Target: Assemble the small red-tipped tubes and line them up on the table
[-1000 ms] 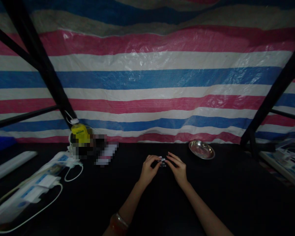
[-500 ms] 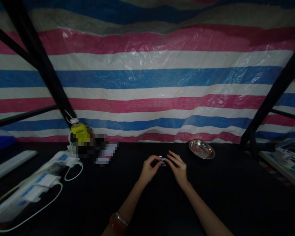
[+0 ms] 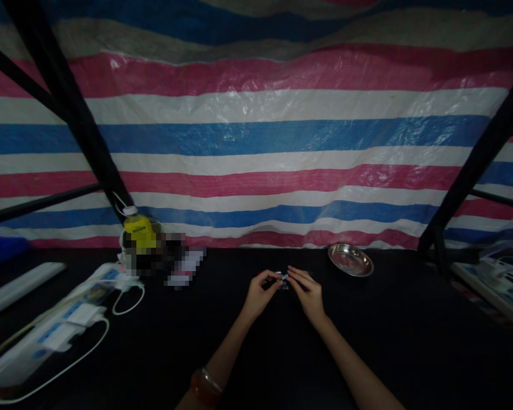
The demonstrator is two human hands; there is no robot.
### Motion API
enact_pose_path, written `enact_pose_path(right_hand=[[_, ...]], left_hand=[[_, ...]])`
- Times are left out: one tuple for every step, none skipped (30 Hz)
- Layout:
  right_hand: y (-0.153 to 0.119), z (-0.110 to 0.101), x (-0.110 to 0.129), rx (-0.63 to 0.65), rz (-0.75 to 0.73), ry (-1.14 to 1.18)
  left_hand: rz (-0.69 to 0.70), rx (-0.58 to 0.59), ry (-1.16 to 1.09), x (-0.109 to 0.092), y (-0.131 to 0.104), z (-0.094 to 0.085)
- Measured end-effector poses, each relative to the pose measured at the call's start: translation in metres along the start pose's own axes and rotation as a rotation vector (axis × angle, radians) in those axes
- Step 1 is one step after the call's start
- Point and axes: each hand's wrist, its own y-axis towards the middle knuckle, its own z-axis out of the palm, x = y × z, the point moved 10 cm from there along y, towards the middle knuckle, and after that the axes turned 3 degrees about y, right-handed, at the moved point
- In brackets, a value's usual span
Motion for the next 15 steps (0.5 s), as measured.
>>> enact_pose_path(right_hand=[[-0.001,0.001,0.000,0.002,0.001,0.002],[-0.002,0.003,-0.001,0.004,0.002,0.003],[-0.003,0.004,-0.001,0.007,0.004,0.004],[-0.004,0.005,0.000,0.009,0.003,0.005],[-0.005,0.006,0.000,0.008,0.000,0.006],[-0.005,0.006,0.001,0.005,-0.006,0.005],[-0.005,0.006,0.003,-0.001,-0.014,0.001],[-0.005,0.006,0.004,-0.007,-0.021,-0.006],[-0.005,0.005,0.005,-0.013,-0.028,-0.016],[-0.005,0.005,0.006,-0.021,-0.031,-0.027],[-0.005,0.004,0.006,-0.026,-0.031,-0.039],[-0.005,0.004,0.006,-0.030,-0.029,-0.049],[-0.005,0.003,0.005,-0.034,-0.024,-0.057],[-0.006,0.003,0.005,-0.036,-0.018,-0.063],[-0.006,0.003,0.004,-0.037,-0.011,-0.068]], left_hand=[[-0.003,0.000,-0.008,0.001,0.000,0.001],[-0.007,0.005,-0.020,0.002,-0.001,0.003],[-0.014,0.013,-0.037,0.003,-0.001,0.006],[-0.022,0.026,-0.058,0.005,-0.002,0.009],[-0.030,0.038,-0.080,0.006,-0.002,0.012],[-0.038,0.048,-0.100,0.007,-0.003,0.014],[-0.043,0.055,-0.112,0.008,-0.003,0.015],[-0.045,0.057,-0.120,0.009,-0.003,0.016],[-0.045,0.058,-0.124,0.009,-0.003,0.016],[-0.045,0.061,-0.130,0.009,-0.002,0.016],[-0.047,0.065,-0.144,0.009,-0.002,0.016],[-0.053,0.069,-0.168,0.009,-0.001,0.016],[-0.064,0.075,-0.199,0.010,-0.001,0.017],[-0.080,0.081,-0.231,0.011,0.000,0.017],[-0.097,0.088,-0.257,0.013,0.000,0.018]])
